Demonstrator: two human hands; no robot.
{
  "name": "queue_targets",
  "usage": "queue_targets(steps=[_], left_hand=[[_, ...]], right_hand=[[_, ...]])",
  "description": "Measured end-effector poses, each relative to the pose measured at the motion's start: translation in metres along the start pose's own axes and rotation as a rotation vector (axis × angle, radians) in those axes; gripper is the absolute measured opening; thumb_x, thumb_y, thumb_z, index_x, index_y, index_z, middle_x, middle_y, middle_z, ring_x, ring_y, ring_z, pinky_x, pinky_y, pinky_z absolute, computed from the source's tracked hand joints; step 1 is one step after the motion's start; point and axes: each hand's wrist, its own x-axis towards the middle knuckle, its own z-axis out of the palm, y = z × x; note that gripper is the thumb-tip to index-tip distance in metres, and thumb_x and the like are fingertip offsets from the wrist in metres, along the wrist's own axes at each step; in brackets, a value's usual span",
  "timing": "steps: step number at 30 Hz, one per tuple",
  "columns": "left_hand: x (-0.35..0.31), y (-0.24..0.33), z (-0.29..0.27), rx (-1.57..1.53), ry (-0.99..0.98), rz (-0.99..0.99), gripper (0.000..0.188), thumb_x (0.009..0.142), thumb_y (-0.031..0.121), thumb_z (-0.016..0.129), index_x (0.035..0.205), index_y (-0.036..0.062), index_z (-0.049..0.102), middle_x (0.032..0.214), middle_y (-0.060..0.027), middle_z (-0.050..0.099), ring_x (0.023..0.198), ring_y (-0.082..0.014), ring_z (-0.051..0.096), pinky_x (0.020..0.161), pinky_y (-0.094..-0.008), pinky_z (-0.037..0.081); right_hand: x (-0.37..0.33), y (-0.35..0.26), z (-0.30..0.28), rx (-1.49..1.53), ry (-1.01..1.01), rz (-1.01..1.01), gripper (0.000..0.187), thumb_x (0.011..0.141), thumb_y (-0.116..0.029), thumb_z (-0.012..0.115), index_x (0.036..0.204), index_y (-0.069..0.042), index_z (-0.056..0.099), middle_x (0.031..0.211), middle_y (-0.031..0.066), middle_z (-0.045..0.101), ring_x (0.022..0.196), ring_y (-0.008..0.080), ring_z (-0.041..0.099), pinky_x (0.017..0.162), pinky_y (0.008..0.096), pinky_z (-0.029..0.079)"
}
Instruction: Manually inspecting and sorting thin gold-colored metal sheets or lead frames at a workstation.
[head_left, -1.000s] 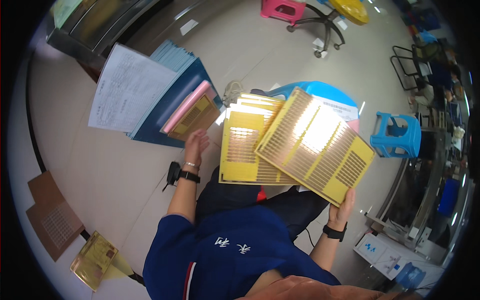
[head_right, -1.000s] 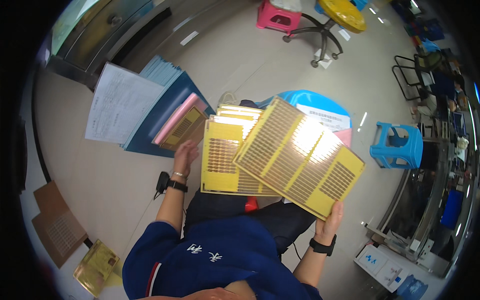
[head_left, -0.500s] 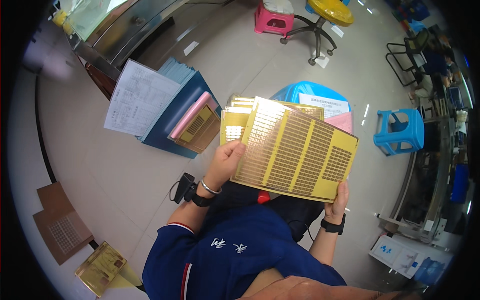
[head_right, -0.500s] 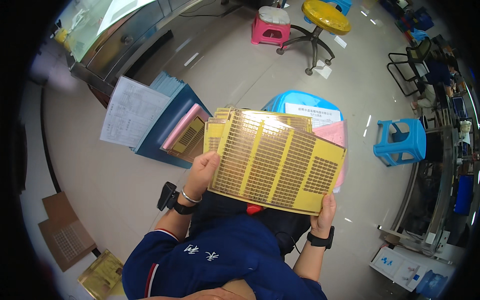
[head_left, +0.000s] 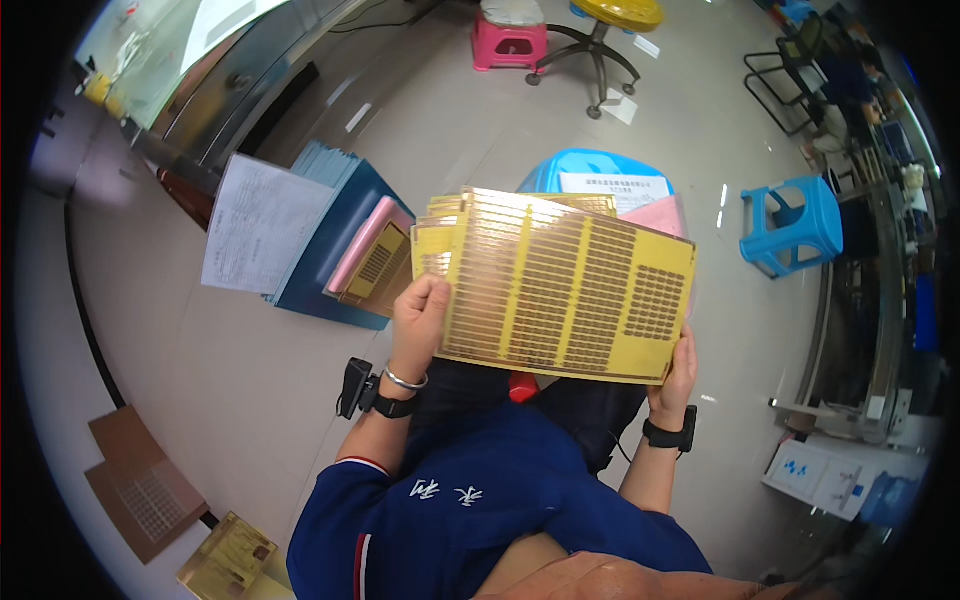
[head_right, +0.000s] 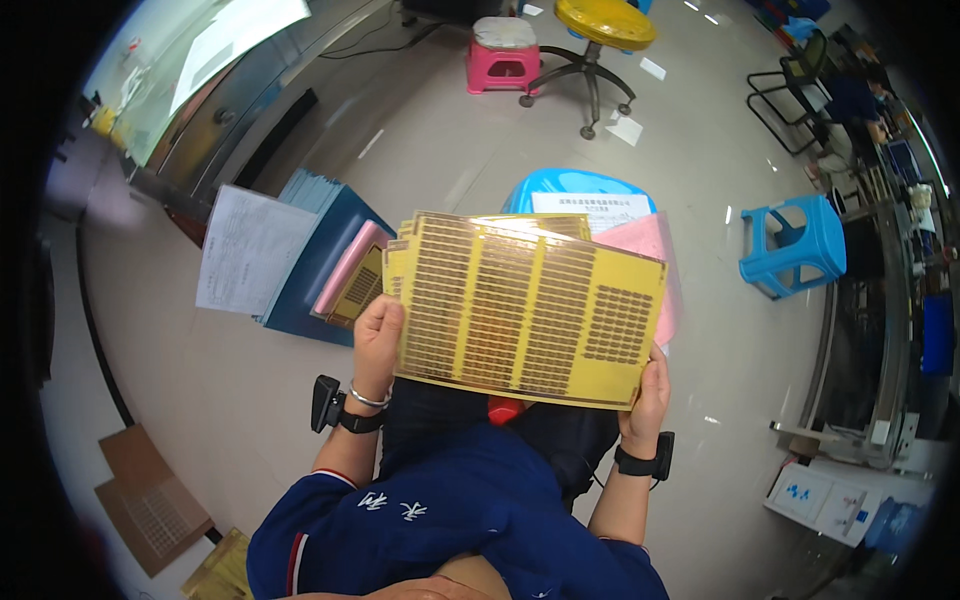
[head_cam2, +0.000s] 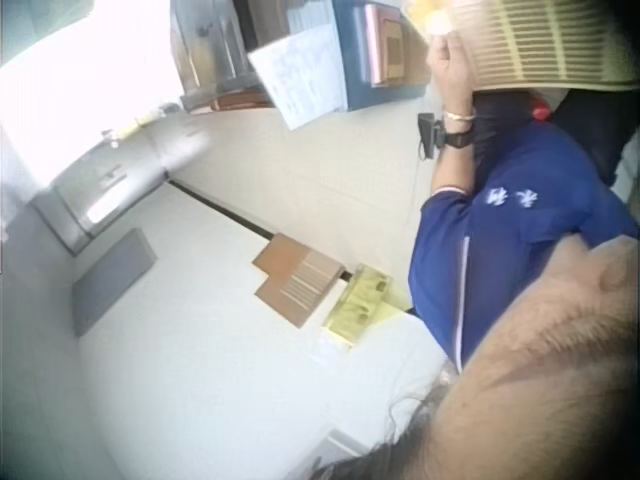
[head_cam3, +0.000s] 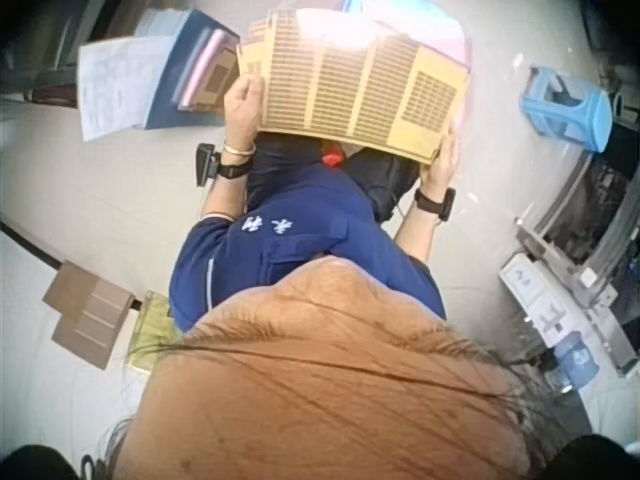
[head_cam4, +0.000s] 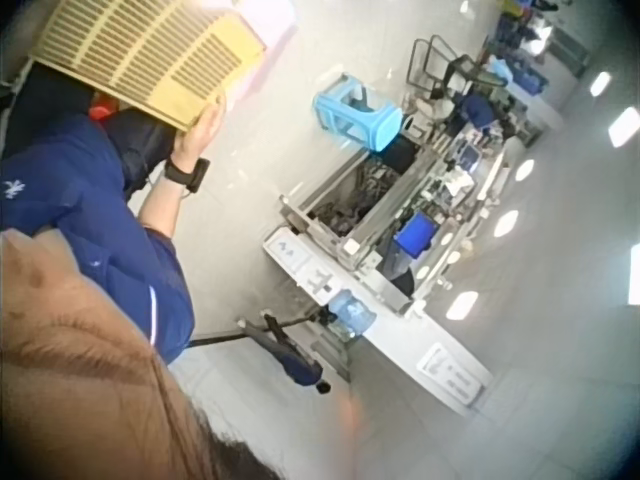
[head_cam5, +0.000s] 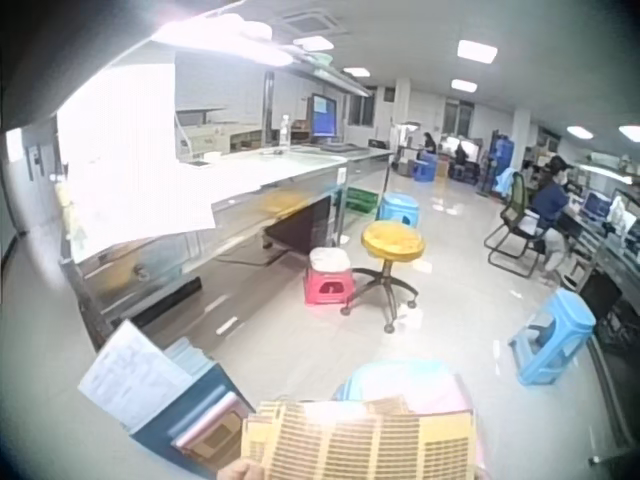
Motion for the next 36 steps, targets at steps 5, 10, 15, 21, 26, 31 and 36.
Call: queue_targets(steps=[5, 10, 15, 21, 26, 31, 36], left_hand=[[0.002, 0.000, -0.006, -0.019, 0.013, 0.026, 0.023, 0.094, 0.019, 0.050, 0.080, 0.0020, 0.055, 0.074, 0.0038, 0.054, 0.068, -0.0020, 0.045, 0.061, -0.0179, 0.039], [0.006, 0.000, 0.000, -0.021, -0.026, 0.056, 0.024, 0.095, 0.019, 0.049, 0.081, 0.0016, 0.056, 0.076, 0.0034, 0.055, 0.069, -0.0019, 0.045, 0.062, -0.0177, 0.039], [0.006, -0.005, -0.010, -0.032, -0.003, 0.034, 0.025, 0.096, 0.024, 0.047, 0.085, 0.0034, 0.055, 0.078, 0.0006, 0.059, 0.068, -0.0031, 0.052, 0.061, -0.0175, 0.043], [0.006, 0.004, -0.007, -0.099, -0.015, 0.081, 0.012, 0.091, 0.014, 0.055, 0.087, 0.0023, 0.056, 0.096, -0.0031, 0.059, 0.085, -0.0077, 0.052, 0.078, -0.0229, 0.042], [0.013, 0.008, 0.001, 0.058, -0.112, 0.397, 0.014, 0.085, 0.004, 0.060, 0.099, 0.0047, 0.060, 0.124, -0.0109, 0.048, 0.111, -0.0205, 0.049, 0.096, -0.0333, 0.039], [0.006, 0.010, 0.003, -0.147, -0.178, 0.183, 0.033, 0.086, -0.001, 0.055, 0.119, 0.0012, 0.052, 0.128, -0.0151, 0.048, 0.115, -0.0215, 0.050, 0.095, -0.0329, 0.043], [0.000, 0.017, 0.001, -0.349, -0.213, -0.124, 0.039, 0.090, 0.001, 0.051, 0.127, 0.0006, 0.044, 0.112, -0.0144, 0.060, 0.103, -0.0167, 0.057, 0.089, -0.0292, 0.046]], right_hand=[[-0.001, -0.003, -0.002, -0.046, -0.036, -0.028, 0.043, 0.098, -0.027, 0.037, 0.129, 0.004, 0.037, 0.119, 0.0137, 0.053, 0.107, 0.0190, 0.054, 0.090, 0.0303, 0.045], [-0.002, -0.004, -0.006, -0.068, -0.012, -0.051, 0.045, 0.097, -0.028, 0.038, 0.128, 0.005, 0.038, 0.119, 0.0146, 0.053, 0.107, 0.0200, 0.054, 0.091, 0.0308, 0.043], [-0.001, -0.005, 0.001, -0.070, -0.019, -0.081, 0.044, 0.096, -0.026, 0.042, 0.125, 0.007, 0.041, 0.117, 0.0147, 0.055, 0.106, 0.0181, 0.054, 0.090, 0.0301, 0.043], [-0.003, -0.003, -0.010, -0.173, -0.028, -0.137, 0.034, 0.094, -0.016, 0.048, 0.121, 0.004, 0.047, 0.117, 0.0125, 0.056, 0.107, 0.0179, 0.053, 0.092, 0.0313, 0.042], [0.010, 0.001, -0.003, -0.009, -0.063, -0.339, 0.013, 0.088, -0.002, 0.049, 0.098, -0.004, 0.056, 0.131, 0.0131, 0.046, 0.117, 0.0238, 0.048, 0.098, 0.0373, 0.042], [0.013, 0.001, -0.007, 0.359, 0.109, 0.029, 0.020, 0.089, -0.002, 0.046, 0.104, -0.005, 0.059, 0.128, 0.0135, 0.049, 0.110, 0.0223, 0.054, 0.089, 0.0332, 0.051], [0.006, 0.018, -0.024, 0.318, 0.010, -0.060, 0.026, 0.094, -0.005, 0.041, 0.115, -0.006, 0.056, 0.121, 0.0120, 0.055, 0.104, 0.0197, 0.058, 0.087, 0.0317, 0.052]])
